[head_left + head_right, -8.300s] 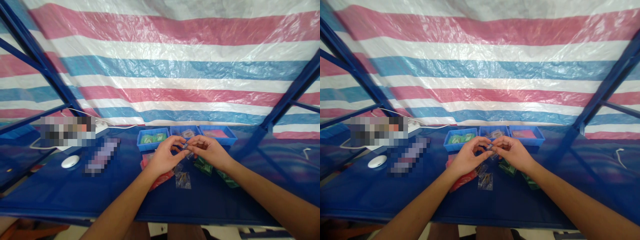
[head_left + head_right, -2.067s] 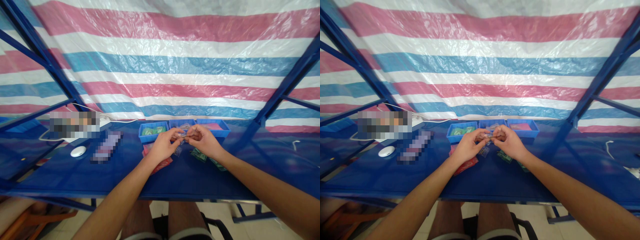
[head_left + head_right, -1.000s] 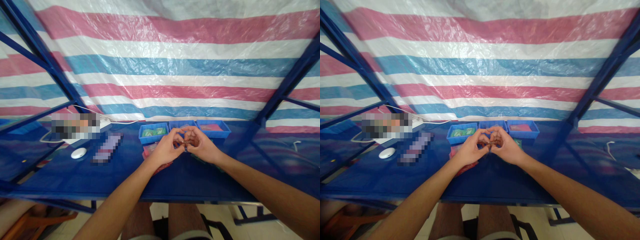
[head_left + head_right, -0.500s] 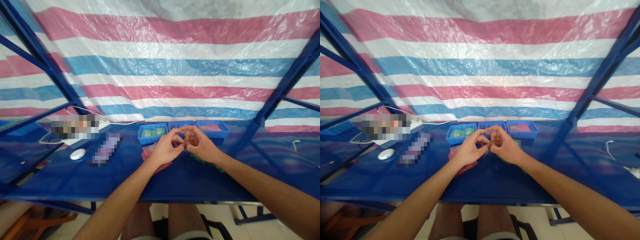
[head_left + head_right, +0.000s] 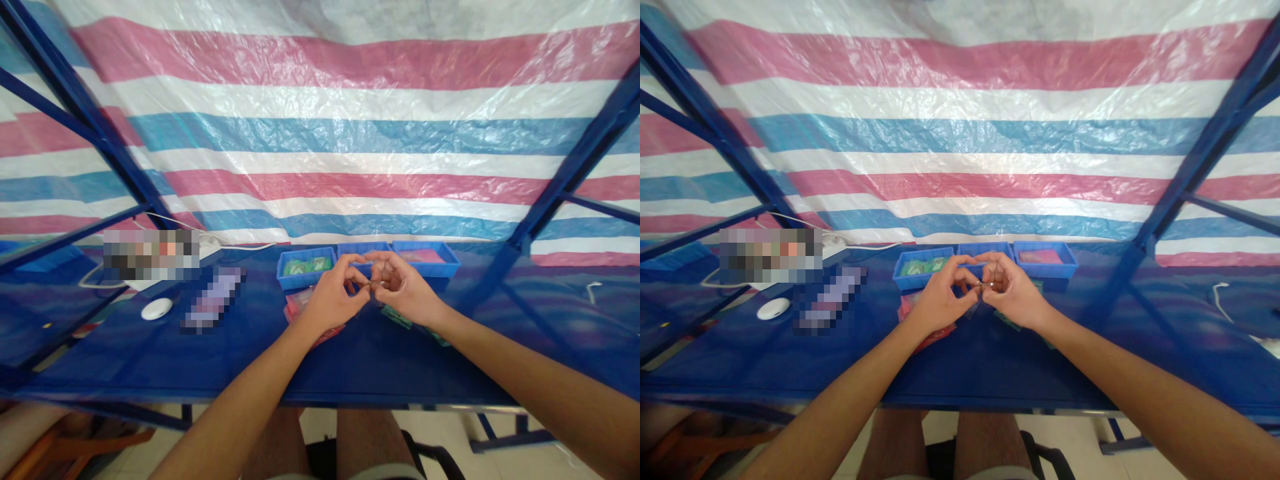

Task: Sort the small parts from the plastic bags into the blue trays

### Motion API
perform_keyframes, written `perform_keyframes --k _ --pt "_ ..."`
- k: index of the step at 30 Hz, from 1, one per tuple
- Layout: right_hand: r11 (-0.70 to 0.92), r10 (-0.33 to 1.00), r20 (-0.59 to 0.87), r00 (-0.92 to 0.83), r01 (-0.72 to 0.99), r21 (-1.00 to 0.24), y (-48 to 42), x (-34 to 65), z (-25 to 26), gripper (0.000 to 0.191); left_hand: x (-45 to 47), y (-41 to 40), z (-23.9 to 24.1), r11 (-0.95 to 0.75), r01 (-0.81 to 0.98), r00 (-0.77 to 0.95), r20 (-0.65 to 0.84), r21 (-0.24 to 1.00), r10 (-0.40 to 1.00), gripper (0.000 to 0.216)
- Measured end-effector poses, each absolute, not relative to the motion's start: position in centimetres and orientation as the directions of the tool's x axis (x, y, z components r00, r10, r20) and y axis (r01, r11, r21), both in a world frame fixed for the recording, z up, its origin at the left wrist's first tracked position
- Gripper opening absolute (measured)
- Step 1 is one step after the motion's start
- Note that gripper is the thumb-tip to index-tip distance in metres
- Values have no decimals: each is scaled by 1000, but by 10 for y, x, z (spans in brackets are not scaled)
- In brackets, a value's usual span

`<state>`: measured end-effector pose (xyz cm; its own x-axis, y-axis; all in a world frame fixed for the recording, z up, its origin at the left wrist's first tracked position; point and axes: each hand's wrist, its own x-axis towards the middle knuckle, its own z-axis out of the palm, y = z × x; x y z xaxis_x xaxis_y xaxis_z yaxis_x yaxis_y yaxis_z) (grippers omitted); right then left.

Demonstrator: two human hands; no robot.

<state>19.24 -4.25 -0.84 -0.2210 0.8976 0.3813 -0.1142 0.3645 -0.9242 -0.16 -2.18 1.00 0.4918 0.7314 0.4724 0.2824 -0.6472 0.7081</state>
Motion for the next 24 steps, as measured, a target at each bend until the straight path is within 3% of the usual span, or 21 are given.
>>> perform_keyframes --k 7,17,24 --pt "304 930 319 -184 -106 -947 -36 196 -13 41 -3 -13 7 -576 196 406 469 793 784 46" --pt "300 937 308 -165 -69 -951 -33 199 -15 34 -3 -12 6 -583 203 419 468 787 778 43" --pt "313 925 301 -233 15 -950 -39 198 -9 47 -4 -14 7 -599 239 444 463 764 767 41"
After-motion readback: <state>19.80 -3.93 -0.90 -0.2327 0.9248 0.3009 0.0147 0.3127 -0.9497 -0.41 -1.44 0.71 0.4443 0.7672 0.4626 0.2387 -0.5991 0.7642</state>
